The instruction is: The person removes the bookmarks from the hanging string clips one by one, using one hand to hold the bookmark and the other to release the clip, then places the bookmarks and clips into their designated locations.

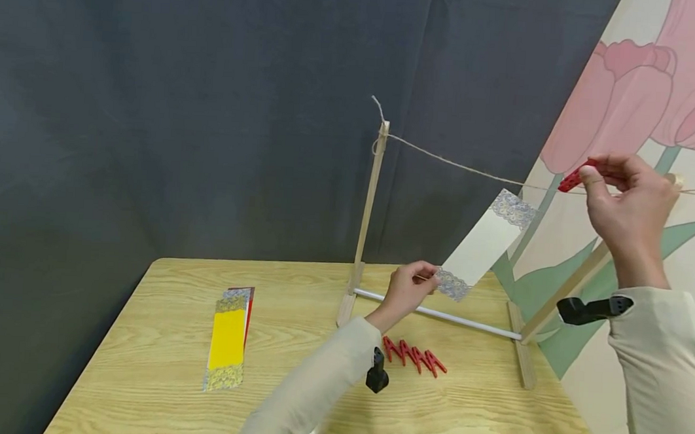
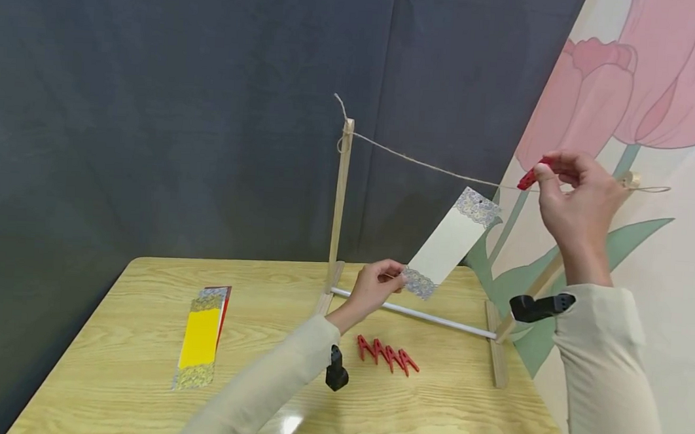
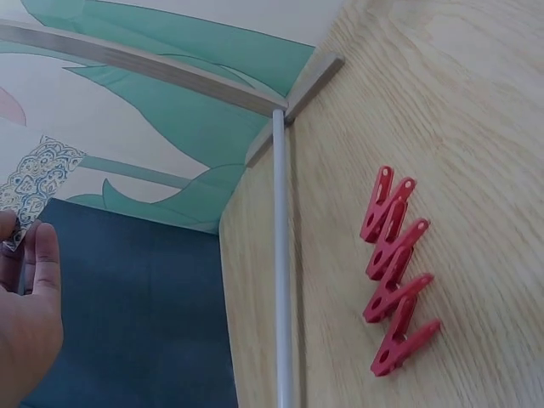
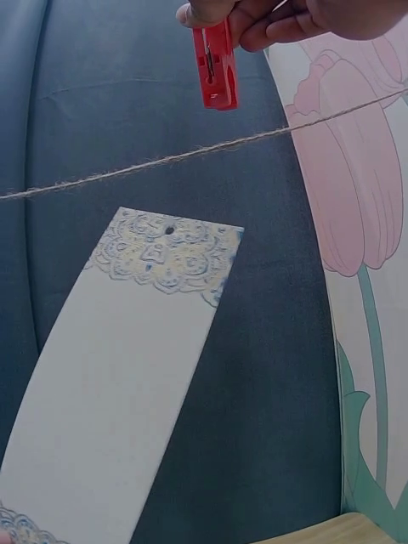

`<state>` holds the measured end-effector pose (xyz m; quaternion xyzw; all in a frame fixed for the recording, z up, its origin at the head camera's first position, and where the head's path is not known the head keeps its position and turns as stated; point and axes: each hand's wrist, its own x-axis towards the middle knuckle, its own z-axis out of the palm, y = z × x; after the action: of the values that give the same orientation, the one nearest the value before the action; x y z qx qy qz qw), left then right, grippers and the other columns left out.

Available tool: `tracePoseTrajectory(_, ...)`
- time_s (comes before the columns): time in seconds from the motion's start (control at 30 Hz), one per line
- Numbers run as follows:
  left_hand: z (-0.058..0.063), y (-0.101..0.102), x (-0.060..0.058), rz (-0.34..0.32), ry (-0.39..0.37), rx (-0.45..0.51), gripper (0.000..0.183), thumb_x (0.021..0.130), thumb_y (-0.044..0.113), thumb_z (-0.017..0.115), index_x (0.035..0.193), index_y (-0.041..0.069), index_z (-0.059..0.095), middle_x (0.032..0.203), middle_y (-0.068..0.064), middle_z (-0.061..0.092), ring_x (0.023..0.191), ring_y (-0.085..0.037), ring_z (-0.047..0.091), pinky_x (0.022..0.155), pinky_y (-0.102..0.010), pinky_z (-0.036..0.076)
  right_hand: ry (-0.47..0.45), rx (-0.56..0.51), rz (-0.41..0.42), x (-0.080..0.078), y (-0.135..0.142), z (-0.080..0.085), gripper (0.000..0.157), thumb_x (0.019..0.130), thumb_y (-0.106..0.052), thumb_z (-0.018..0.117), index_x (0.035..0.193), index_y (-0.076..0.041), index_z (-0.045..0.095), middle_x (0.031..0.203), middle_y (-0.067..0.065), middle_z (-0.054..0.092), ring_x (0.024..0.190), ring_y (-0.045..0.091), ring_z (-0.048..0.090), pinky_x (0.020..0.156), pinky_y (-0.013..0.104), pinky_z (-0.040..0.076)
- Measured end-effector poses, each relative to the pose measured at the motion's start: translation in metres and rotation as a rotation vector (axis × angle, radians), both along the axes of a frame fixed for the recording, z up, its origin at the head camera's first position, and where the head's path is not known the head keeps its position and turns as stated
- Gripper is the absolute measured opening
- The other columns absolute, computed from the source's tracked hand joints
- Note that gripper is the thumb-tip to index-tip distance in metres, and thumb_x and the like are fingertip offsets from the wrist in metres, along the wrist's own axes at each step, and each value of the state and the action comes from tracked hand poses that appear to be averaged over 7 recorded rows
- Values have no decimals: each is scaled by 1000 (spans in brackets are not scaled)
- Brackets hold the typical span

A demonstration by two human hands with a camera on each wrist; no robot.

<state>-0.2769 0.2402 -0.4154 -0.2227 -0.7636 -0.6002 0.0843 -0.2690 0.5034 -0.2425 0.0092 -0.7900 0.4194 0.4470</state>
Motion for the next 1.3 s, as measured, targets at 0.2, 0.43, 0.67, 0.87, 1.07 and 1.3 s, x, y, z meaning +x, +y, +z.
tracePoseTrajectory(0.2, 2, -9, -1, 15, 11, -9, 9, 83, 12, 63, 92, 11, 65, 76, 4, 61, 63, -8, 58, 57, -21, 49, -10, -13, 22, 1, -2, 0, 24, 83, -21, 62, 105, -12, 65, 85, -19, 57, 76, -8, 51, 79, 12, 41)
tracePoseTrajectory(0.43, 6, -16, 0, 18, 1, 10, 10, 83, 12, 64, 92, 10, 65, 77, 1, 61, 64, -13, 59, 57, -21, 49, 3, -49, 65, 3, -3, -2, 28, 80, -18, 65, 107, -9, 62, 85, -14, 57, 77, -2, 53, 77, 11, 42)
tracePoseTrajectory(0.67, 24, -25, 14, -1, -8, 47, 14, 84, 5, 61, 96, -2, 63, 84, -16, 62, 70, -29, 60, 58, -21, 49, 69, -92, 103, 6, -8, -4, 33, 75, -15, 71, 106, -8, 63, 86, -9, 60, 77, 2, 55, 74, 12, 43)
tracePoseTrajectory(0.87, 33, -38, 26, -22, -38, 82, 16, 84, 3, 60, 98, -5, 61, 86, -19, 61, 74, -35, 59, 61, -23, 50, 93, -109, 137, 15, -18, -2, 36, 74, -12, 72, 108, -7, 63, 87, -6, 62, 78, 4, 56, 74, 13, 44)
tracePoseTrajectory(1.07, 31, -50, 28, -41, -69, 106, 18, 84, 4, 60, 100, -4, 61, 89, -19, 60, 77, -37, 59, 64, -26, 51, 114, -99, 148, 14, -19, -5, 35, 73, -10, 73, 107, -8, 65, 88, -4, 63, 79, 6, 57, 73, 13, 45)
tracePoseTrajectory(1.3, 37, -53, 32, -36, -97, 75, 19, 85, 4, 59, 102, -3, 60, 90, -18, 60, 78, -34, 59, 65, -27, 52, 89, -158, 179, 8, -10, -6, 33, 72, -7, 72, 104, -9, 66, 90, 0, 65, 79, 7, 59, 71, 13, 45)
